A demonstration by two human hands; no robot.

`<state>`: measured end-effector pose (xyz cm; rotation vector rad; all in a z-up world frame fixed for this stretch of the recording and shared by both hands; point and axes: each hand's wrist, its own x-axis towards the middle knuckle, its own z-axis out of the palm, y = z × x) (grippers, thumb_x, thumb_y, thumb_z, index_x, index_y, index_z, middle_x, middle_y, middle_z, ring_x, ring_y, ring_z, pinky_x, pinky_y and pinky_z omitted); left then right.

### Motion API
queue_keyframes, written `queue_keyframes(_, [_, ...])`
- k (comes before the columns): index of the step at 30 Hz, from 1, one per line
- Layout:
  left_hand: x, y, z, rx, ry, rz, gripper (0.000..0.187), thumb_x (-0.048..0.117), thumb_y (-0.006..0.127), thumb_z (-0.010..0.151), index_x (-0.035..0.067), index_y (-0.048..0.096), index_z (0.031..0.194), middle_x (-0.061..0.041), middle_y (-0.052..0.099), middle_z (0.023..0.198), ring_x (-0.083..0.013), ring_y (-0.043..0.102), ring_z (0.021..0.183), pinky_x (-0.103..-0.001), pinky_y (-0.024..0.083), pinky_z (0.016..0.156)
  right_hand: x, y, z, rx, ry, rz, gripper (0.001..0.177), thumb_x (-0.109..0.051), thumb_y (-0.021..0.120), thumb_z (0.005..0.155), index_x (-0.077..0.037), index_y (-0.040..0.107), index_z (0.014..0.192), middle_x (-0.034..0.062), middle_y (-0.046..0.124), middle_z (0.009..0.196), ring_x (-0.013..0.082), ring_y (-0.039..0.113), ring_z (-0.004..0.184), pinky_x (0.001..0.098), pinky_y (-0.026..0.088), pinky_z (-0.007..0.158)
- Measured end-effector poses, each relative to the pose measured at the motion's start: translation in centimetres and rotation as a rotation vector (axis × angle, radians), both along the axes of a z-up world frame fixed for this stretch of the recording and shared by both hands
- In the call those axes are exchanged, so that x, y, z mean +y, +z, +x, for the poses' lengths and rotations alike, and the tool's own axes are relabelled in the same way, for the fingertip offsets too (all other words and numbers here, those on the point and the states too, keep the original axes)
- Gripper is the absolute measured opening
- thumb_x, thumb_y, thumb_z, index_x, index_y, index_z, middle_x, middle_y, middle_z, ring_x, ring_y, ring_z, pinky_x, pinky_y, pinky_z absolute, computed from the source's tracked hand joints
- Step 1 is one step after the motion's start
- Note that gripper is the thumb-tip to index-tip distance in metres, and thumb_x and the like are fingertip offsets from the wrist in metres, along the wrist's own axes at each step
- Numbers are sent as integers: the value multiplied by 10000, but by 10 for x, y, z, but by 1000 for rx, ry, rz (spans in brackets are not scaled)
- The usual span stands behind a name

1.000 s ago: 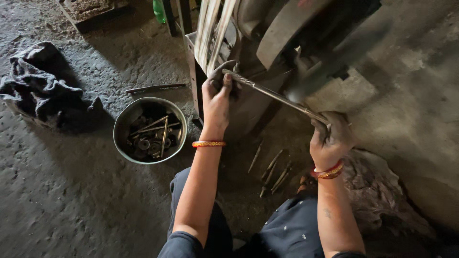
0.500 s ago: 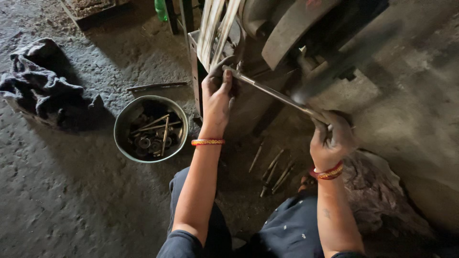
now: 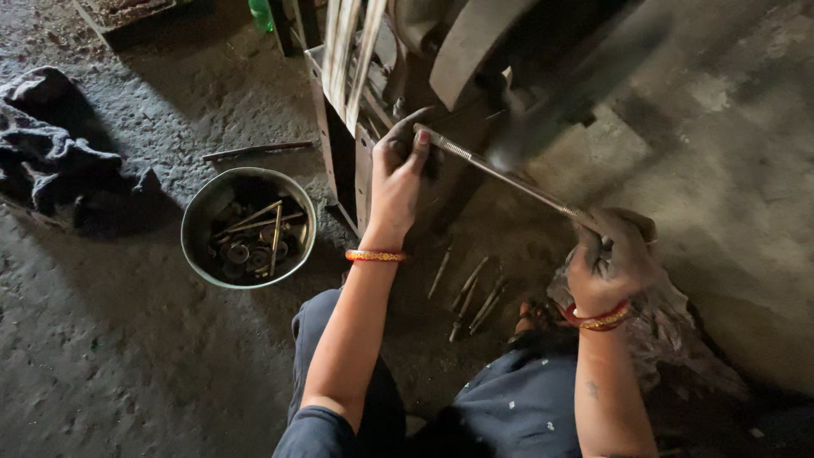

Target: The person sits on the floor and uses a bench grinder to smooth and shape threaded metal rods. They hold each rod with both hands, rotate it against the spinning wheel, and place finished rods into a nearby metal bowl.

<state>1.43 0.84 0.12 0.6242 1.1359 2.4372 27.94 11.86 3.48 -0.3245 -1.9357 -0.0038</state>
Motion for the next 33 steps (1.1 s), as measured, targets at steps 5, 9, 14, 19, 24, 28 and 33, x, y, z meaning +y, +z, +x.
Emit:
queue_keyframes(5, [7, -6, 7, 26, -76, 36, 295, 166, 694, 1019, -8, 662, 1255, -22, 686, 950, -100, 607, 806, -251, 486, 684, 1, 6, 19, -58, -54, 48, 105, -57, 780, 1062, -16, 729, 1144, 136, 742, 1060, 316, 739, 957, 382, 560, 894])
queue_keyframes(9, [16, -10, 14, 55, 57, -7, 324, 157, 691, 994, 6, 598, 1265, 0, 708, 1125, -89, 640, 1035, -246, 525, 917, 11, 8, 22, 35, 62, 121, 109, -42, 747, 1014, -1, 711, 1109, 140, 743, 1040, 346, 740, 992, 406, 565, 875])
queue_keyframes(14, [11, -8, 12, 120, -38, -57, 273, 148, 681, 1044, -19, 668, 1259, -22, 698, 1068, -110, 608, 973, -258, 503, 863, 16, 4, 27, 23, 38, 137, 66, -31, 756, 1069, -7, 726, 1123, 138, 754, 1080, 339, 739, 1040, 386, 571, 887])
queue_keyframes(19, [3, -4, 4, 112, -31, -12, 313, 147, 674, 1031, 9, 665, 1312, -12, 707, 1077, -103, 622, 987, -248, 504, 881, 21, -1, 12, 77, 94, 127, 37, 12, 767, 974, -12, 756, 1001, 107, 762, 944, 293, 737, 928, 397, 577, 837])
queue_keyframes(24, [2, -6, -7, 66, 111, 42, 306, 127, 670, 1021, 11, 615, 1299, -9, 708, 1164, -105, 639, 1076, -256, 518, 956, 9, -3, -4, 68, 125, 18, 128, -2, 827, 1048, 0, 707, 1091, 120, 737, 1012, 304, 707, 1004, 369, 566, 865])
queue_keyframes(28, [-13, -5, -17, 60, 76, -9, 317, 128, 659, 1056, -5, 637, 1343, -24, 663, 1090, -109, 589, 980, -262, 479, 846, 6, -7, -22, 89, 94, -7, 191, -23, 858, 1009, 0, 690, 1097, 129, 737, 1015, 277, 687, 915, 376, 550, 828])
queue_keyframes(33, [-24, 5, -30, 44, 29, 88, 290, 122, 634, 1068, -9, 645, 1328, -8, 687, 1085, -92, 603, 964, -254, 511, 845, 6, -8, -40, 95, 127, -68, 169, -21, 861, 976, -7, 706, 1040, 106, 735, 965, 223, 643, 728, 312, 486, 620])
